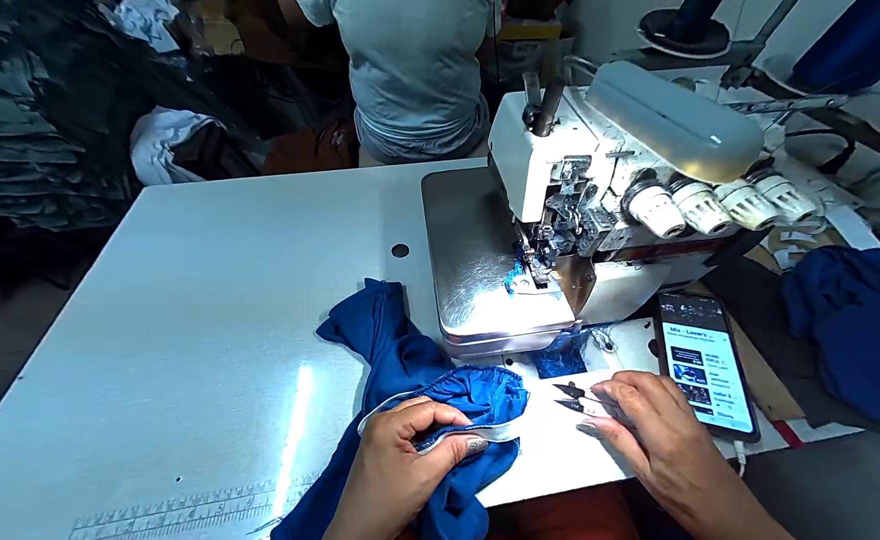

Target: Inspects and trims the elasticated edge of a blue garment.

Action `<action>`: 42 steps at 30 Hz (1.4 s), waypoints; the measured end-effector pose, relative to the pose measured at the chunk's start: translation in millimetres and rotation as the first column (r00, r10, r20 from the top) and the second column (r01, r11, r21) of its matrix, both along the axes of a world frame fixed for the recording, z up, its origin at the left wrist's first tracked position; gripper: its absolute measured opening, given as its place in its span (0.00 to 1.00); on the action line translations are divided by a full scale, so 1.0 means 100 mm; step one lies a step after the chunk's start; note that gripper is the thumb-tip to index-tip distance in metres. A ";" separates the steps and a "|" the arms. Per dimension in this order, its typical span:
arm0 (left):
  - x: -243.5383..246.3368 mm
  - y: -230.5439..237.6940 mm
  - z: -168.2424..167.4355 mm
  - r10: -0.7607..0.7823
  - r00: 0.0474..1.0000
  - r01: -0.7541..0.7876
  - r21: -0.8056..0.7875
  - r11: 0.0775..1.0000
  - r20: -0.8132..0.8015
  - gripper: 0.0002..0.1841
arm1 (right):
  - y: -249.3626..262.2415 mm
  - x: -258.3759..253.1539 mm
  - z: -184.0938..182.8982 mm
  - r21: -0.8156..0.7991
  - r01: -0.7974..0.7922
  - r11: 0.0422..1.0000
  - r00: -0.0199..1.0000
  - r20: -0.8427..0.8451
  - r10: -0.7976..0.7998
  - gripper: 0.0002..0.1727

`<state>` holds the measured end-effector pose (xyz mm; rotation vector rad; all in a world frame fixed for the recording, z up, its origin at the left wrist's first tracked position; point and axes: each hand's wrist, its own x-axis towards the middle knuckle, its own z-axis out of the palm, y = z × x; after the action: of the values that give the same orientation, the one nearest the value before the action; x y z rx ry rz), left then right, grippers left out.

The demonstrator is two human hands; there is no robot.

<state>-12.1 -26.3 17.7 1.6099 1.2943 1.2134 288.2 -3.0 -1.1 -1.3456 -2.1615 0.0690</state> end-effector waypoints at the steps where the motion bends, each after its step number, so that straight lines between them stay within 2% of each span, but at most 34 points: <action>1: 0.00 0.01 0.01 -0.006 1.000 0.006 0.000 1.000 -0.003 0.06 | -0.02 0.01 -0.02 -0.002 0.004 1.000 1.000 -0.030 -0.004 0.22; 6: 0.07 0.05 0.05 -0.086 0.996 0.087 -0.063 0.994 0.028 0.06 | -0.03 0.03 -0.07 -0.012 0.011 1.000 0.994 -0.113 -0.013 0.19; 10: 0.12 0.07 0.05 -0.092 0.995 0.096 -0.125 0.987 0.035 0.07 | -0.03 -0.03 0.01 -0.002 -0.002 1.000 0.988 -0.153 0.002 0.14; 14: 0.12 0.08 0.09 -0.123 0.986 0.144 -0.208 0.967 0.108 0.07 | -0.06 -0.33 0.35 -0.042 -0.219 0.975 0.905 -0.382 0.187 0.13; 17: 0.08 0.09 0.13 -0.147 0.980 0.177 -0.258 0.950 0.132 0.11 | 0.00 -0.48 0.44 -0.225 -0.390 0.893 0.873 -0.397 0.282 0.29; 18: 0.05 0.09 0.14 -0.157 0.980 0.184 -0.261 0.948 0.121 0.11 | 0.04 -0.50 0.40 -0.292 -0.410 0.864 0.877 -0.387 0.285 0.26; 20: -0.05 0.08 0.13 -0.179 0.983 0.183 -0.199 0.963 0.042 0.10 | 0.08 -0.54 0.33 -0.410 -0.446 0.796 0.848 -0.477 0.229 0.11; 23: -0.18 0.04 0.08 -0.141 0.985 0.138 -0.042 0.990 -0.096 0.09 | 0.05 -0.57 0.43 -0.585 -0.516 0.626 0.753 -0.658 0.006 0.10; 25: -0.18 0.02 0.07 -0.115 0.984 0.113 -0.020 0.993 -0.133 0.09 | 0.00 -0.60 0.43 -0.669 -0.515 0.536 0.714 -0.681 -0.164 0.10; 26: -0.16 0.01 0.07 -0.114 0.987 0.109 -0.050 0.993 -0.114 0.09 | -0.01 -0.62 0.40 -0.687 -0.502 0.525 0.704 -0.677 -0.213 0.11; 29: -0.12 0.02 0.16 -0.137 0.984 0.162 -0.262 0.951 0.110 0.07 | -0.05 -0.69 0.32 -0.700 -0.407 0.587 0.737 -0.631 -0.242 0.11; 32: -0.07 0.05 0.18 -0.111 0.964 0.191 -0.333 0.924 0.243 0.07 | -0.06 -0.72 0.27 -0.630 -0.402 0.665 0.735 -0.655 -0.176 0.06; 34: -0.05 0.05 0.17 -0.087 0.965 0.170 -0.334 0.927 0.249 0.05 | -0.05 -0.70 0.25 -0.510 -0.477 0.716 0.721 -0.693 -0.013 0.31; 35: -0.04 0.06 0.16 -0.077 0.968 0.157 -0.336 0.929 0.241 0.05 | -0.04 -0.70 0.26 -0.427 -0.492 0.759 0.731 -0.676 0.092 0.37; 36: -0.04 0.06 0.16 -0.069 0.970 0.147 -0.335 0.931 0.233 0.04 | -0.03 -0.70 0.28 -0.339 -0.494 0.801 0.745 -0.639 0.189 0.35; 38: -0.03 0.06 0.15 -0.058 0.974 0.131 -0.336 0.933 0.220 0.04 | -0.04 -0.71 0.32 -0.182 -0.429 0.885 0.820 -0.489 0.298 0.21; 40: -0.03 0.06 0.14 -0.057 0.976 0.127 -0.332 0.935 0.212 0.05 | -0.06 -0.72 0.32 -0.064 -0.338 0.939 0.901 -0.310 0.303 0.15; 42: -0.04 0.06 0.14 -0.061 0.974 0.133 -0.336 0.933 0.217 0.04 | -0.06 -0.73 0.28 -0.018 -0.297 0.955 0.931 -0.225 0.286 0.14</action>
<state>-15.8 -20.1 32.0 1.2454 1.2049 0.9930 214.9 -8.6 26.8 -0.9802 -2.1623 0.3754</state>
